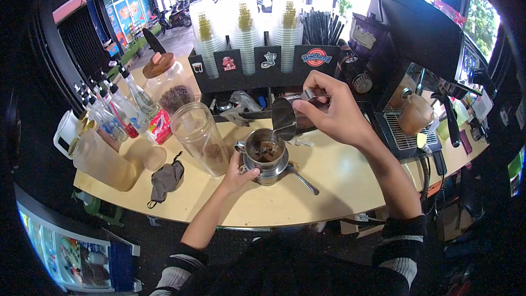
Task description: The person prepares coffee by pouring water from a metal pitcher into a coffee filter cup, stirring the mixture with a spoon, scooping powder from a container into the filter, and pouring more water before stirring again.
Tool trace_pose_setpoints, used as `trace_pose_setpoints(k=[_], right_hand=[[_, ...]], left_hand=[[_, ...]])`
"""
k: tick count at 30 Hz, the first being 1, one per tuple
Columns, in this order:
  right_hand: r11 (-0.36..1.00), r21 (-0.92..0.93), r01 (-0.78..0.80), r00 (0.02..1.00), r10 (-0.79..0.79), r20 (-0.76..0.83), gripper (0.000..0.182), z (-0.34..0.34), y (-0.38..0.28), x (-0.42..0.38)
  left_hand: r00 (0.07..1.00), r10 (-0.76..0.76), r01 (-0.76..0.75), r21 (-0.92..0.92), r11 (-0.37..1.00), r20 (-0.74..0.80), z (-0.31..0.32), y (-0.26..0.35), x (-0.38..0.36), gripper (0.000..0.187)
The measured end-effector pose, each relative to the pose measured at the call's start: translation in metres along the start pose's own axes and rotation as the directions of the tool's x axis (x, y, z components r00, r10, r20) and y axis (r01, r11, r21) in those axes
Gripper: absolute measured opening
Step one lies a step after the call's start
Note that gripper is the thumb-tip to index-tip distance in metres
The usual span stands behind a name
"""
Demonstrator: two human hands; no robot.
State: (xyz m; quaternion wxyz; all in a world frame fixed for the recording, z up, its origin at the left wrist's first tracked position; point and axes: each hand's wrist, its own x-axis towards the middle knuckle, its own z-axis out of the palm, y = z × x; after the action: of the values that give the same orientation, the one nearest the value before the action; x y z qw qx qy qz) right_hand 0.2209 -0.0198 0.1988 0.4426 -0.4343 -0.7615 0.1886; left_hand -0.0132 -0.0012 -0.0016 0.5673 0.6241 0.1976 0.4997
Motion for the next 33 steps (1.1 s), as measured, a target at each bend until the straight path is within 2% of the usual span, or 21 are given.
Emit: trace_pose_setpoints(k=[8,11,17,20,25,29,31,32,33], right_hand=[[0.999,0.032,-0.015,1.000,0.016,-0.019,0.028,0.000,-0.002,-0.002],[1.000,-0.015,0.025,0.999,-0.026,-0.029,0.027,-0.002,0.002,-0.002],[1.000,0.012,-0.003,0.999,0.004,-0.039,0.027,-0.002,-0.001,-0.004],[0.995,0.086,-0.053,0.998,0.056,-0.030,0.027,0.000,0.000,-0.003],[0.998,-0.056,0.023,1.000,-0.024,-0.016,0.025,0.000,-0.006,0.001],[0.993,-0.103,0.053,0.998,-0.058,-0.040,0.024,-0.003,-0.004,0.001],[0.996,0.044,0.071,0.994,-0.067,-0.090,0.022,-0.006,-0.002,-0.003],[0.995,0.045,0.084,0.992,-0.079,-0.093,0.022,-0.007,0.003,-0.006],[0.975,0.222,0.003,0.990,0.029,-0.139,0.022,-0.008,0.012,-0.011]], left_hand=[[1.000,0.001,0.000,0.033,0.999,-0.012,-0.001,-0.003,-0.001,0.072],[1.000,0.006,-0.005,0.057,0.998,-0.010,-0.001,-0.002,-0.001,0.071],[1.000,-0.002,0.002,0.036,0.999,-0.002,-0.001,-0.002,-0.001,0.073],[1.000,0.004,-0.003,0.057,0.998,-0.004,-0.001,-0.001,-0.001,0.073],[1.000,-0.014,0.015,0.042,0.999,-0.013,-0.002,-0.003,-0.001,0.073],[1.000,-0.002,0.003,0.048,0.999,-0.018,-0.001,-0.002,-0.001,0.072],[0.999,-0.041,0.042,0.039,0.998,-0.013,-0.002,-0.002,-0.002,0.072],[0.999,-0.031,0.032,0.046,0.998,-0.014,-0.002,-0.002,-0.001,0.072],[0.999,-0.034,0.035,0.071,0.997,-0.026,-0.003,-0.003,-0.001,0.072]])
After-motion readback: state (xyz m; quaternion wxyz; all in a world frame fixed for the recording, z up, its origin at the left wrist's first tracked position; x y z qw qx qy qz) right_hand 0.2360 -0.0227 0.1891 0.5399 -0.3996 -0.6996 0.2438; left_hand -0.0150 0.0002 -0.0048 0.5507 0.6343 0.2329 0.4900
